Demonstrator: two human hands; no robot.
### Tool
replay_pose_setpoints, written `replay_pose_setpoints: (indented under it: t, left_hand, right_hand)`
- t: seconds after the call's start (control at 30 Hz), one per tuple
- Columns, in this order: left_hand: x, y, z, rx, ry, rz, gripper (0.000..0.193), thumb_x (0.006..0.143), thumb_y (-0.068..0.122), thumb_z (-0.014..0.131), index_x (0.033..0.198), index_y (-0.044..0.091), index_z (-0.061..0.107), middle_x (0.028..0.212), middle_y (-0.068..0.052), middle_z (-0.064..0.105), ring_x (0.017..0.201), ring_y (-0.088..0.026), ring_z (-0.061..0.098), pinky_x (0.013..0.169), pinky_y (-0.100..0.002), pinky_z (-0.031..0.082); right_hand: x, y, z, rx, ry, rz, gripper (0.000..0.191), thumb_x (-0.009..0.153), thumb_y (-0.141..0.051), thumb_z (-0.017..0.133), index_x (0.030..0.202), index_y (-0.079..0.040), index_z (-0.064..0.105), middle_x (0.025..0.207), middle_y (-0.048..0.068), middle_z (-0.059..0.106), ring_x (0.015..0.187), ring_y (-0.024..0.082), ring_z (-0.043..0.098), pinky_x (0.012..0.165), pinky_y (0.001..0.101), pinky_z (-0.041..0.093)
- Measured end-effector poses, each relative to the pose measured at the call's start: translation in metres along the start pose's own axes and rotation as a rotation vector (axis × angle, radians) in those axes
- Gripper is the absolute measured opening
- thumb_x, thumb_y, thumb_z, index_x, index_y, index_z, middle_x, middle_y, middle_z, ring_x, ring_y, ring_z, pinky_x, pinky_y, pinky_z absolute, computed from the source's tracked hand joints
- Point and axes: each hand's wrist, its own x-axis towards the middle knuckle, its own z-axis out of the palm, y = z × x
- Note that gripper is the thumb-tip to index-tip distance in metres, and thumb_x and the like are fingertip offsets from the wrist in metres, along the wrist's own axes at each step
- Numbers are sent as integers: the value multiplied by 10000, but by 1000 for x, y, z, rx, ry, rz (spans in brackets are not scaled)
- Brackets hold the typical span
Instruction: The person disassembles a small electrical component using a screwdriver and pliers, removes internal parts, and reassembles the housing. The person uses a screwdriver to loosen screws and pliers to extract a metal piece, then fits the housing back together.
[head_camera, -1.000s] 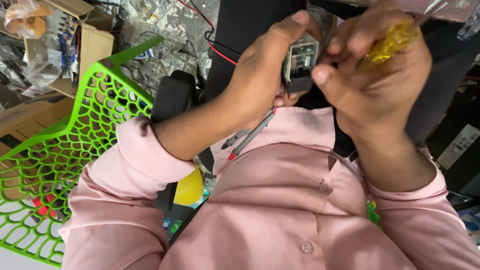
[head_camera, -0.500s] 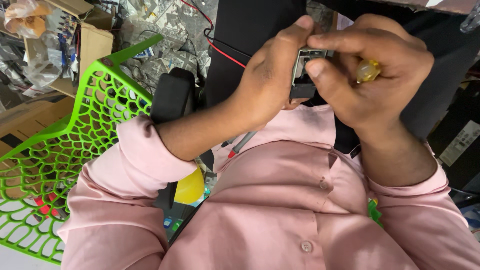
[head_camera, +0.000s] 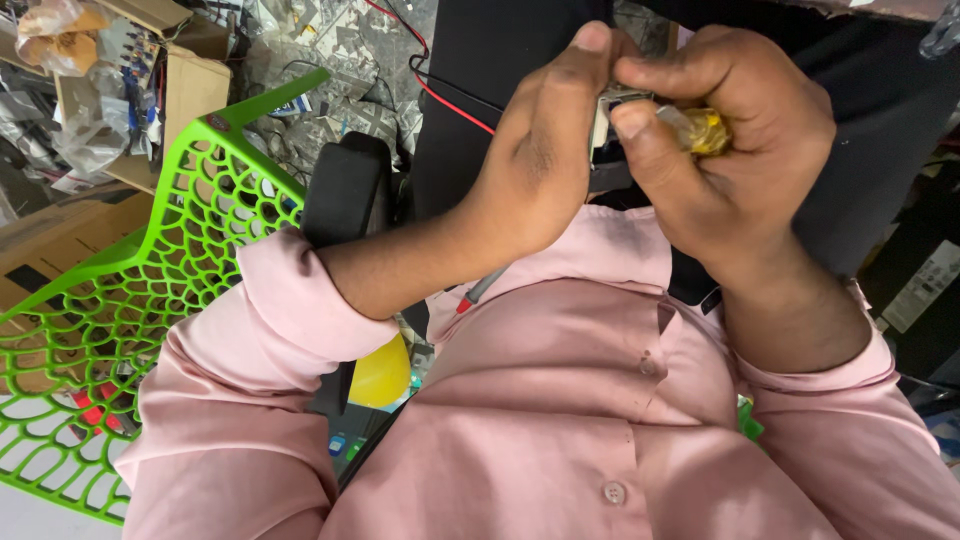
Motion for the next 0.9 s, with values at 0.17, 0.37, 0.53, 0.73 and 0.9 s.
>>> replay_pose_setpoints:
  t: [0.17,0.37,0.53,0.73,0.9]
  left_hand:
    - [-4,-3,-3,66,-18,-49,268,1240,184,306,1146,-23,449,927,-127,532,772,-234,506,742,-345,446]
    - [0,2,-4,72,-32,49,217,1218,177,315,1160,-11,407,924,-119,494,788,-234,483,745,-344,450]
    - [5,13,-2,-71,-23,-97,370,1240,252,292,1062,-20,470,884,-87,460,776,-175,449,738,-323,433]
    - [6,20,-5,-115,-8,-232,395,1183,295,293,1043,2,518,843,-18,425,717,-97,413,673,-279,396]
    - [11,17,-2,-234,-6,-250,421,1251,307,337,1035,9,539,850,-30,473,764,-112,451,698,-289,422]
  right_hand:
    - [-3,-4,-2,-37,-9,-71,156,1118,-51,792,1167,65,699,945,92,656,765,106,583,650,216,395]
    - [0,-6,-8,1,-37,-35,183,1089,-73,814,1157,62,711,888,78,643,698,94,543,639,217,399]
    - [3,-7,-7,86,-34,17,179,1087,-67,817,1162,51,706,848,47,631,668,65,525,624,206,389]
    - [6,-8,-4,145,-23,68,197,1045,-78,792,1159,45,688,834,16,631,626,31,488,588,189,357]
    - [6,-5,-1,134,-29,77,200,1048,-79,795,1161,50,692,808,15,607,626,41,474,590,195,343]
